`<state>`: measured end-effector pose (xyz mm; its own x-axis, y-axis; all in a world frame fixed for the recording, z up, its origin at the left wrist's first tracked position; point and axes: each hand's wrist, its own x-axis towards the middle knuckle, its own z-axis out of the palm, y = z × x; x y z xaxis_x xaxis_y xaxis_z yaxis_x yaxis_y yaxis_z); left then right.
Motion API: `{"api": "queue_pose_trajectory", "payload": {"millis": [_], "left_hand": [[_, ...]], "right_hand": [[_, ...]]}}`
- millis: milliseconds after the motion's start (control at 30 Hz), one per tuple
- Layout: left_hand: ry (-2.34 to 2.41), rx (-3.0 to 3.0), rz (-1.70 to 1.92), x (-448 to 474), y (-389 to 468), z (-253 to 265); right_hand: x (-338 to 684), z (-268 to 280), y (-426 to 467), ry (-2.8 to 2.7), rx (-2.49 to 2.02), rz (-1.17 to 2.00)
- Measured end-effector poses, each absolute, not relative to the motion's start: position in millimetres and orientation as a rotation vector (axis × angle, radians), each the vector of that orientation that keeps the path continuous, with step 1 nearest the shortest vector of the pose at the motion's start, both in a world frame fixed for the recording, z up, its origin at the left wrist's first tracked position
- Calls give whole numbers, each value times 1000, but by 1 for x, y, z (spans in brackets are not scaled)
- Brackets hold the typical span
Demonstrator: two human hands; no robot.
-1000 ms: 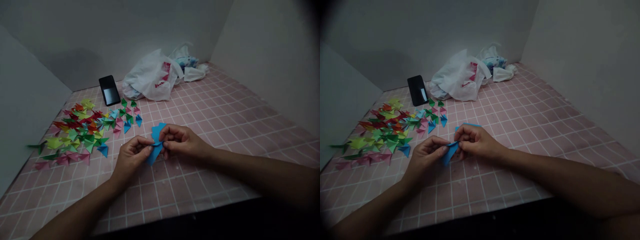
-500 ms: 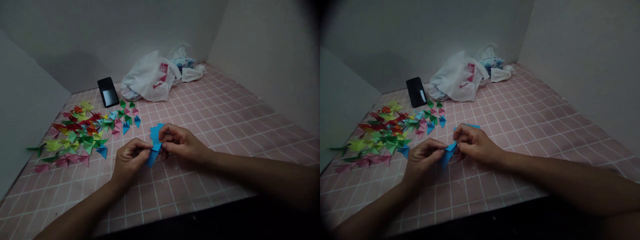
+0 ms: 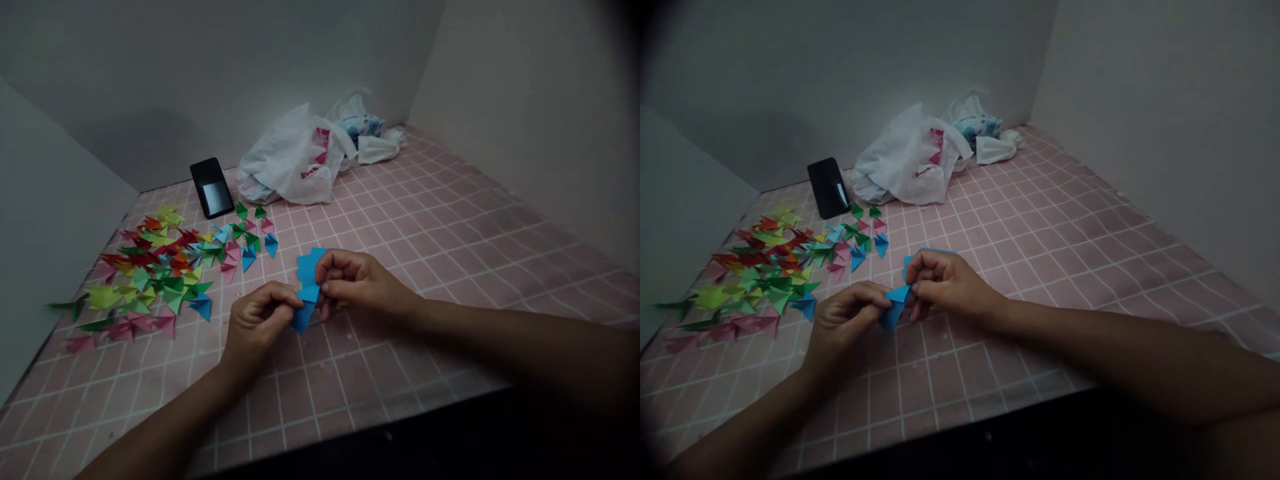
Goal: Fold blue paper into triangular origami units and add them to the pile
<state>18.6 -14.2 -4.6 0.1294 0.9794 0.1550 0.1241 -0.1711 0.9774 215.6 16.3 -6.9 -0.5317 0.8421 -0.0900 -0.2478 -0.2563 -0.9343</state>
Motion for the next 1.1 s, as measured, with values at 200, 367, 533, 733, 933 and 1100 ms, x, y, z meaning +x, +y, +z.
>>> {"api": "queue_pose_trajectory", "payload": {"millis": [200,367,533,733,933,1100], "left_hand": [[1163,1460,1156,19,-13,-5],[1133,1310,1146,19,-11,-11],[1136,1183,1092,14,-13,-16],[1135,1090,1029,17,-10,-13],[1131,1122,914,21,-8,-11],[1169,1139,970,19,-9,-10]], "right_hand": [[216,-9,19,-1248,-771,1880],[216,-11,17,-1306,-774,1799],[218,-12,15,-1582,-770,1512],[219,-11,15,-1860,-731,1140],[218,-12,13,-1846,-707,1207],[215,-14,18,-1531,-790,1591]]}}
